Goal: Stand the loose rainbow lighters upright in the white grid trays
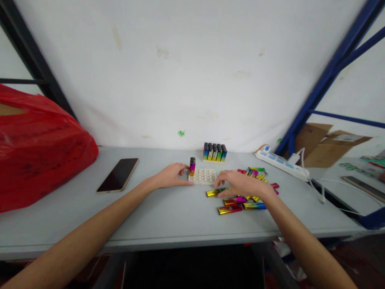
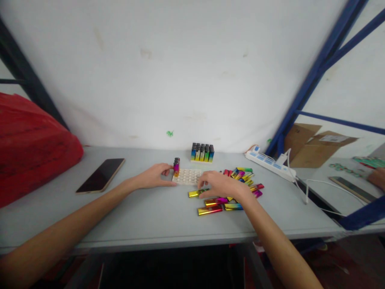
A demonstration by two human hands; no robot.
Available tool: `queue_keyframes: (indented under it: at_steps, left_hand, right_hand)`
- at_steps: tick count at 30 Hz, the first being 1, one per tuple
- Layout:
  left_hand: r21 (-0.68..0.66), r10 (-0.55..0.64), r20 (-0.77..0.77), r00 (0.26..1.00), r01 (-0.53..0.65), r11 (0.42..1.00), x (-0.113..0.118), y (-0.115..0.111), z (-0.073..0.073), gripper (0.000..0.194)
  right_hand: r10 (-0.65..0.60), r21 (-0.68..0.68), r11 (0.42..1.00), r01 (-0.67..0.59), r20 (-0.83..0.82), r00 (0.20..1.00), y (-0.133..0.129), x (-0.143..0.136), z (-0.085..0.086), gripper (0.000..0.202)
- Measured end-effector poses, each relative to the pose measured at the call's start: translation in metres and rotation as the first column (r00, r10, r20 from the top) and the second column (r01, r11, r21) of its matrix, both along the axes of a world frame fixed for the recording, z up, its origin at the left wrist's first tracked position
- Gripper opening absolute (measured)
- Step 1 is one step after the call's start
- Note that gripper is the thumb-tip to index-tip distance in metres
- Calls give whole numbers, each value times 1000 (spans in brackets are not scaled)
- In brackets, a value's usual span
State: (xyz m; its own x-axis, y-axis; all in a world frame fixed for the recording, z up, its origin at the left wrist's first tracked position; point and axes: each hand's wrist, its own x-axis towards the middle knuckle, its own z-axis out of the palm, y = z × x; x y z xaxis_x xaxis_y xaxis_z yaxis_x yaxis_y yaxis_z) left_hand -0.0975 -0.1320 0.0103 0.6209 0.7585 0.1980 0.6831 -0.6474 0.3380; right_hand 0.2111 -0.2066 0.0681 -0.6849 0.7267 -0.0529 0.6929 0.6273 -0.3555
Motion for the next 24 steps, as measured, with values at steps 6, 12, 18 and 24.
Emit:
queue_keyframes:
  at_steps: [6, 12, 18, 24]
  left_hand:
    - [8, -7, 9, 1000, 7, 1000, -1, 0, 0, 73]
    - [4, -7, 4, 1000, 7, 1000, -1, 0, 0, 74]
    - [5, -28, 1, 1000, 28, 1000, 0, 0, 0, 71]
    - [0, -23, -21, 1000, 23, 1000, -1, -1, 1, 68]
  right_hand:
    - [-70, 77, 994, 72, -20, 997, 1, 2, -19, 15]
    - [-47, 5, 999, 51, -315, 948, 27, 5, -8, 27]
    - [-248, -263, 962, 73, -732, 635, 54, -21, -3, 40]
    - [-408, -465, 879, -104, -848, 338, 56, -62, -5, 40]
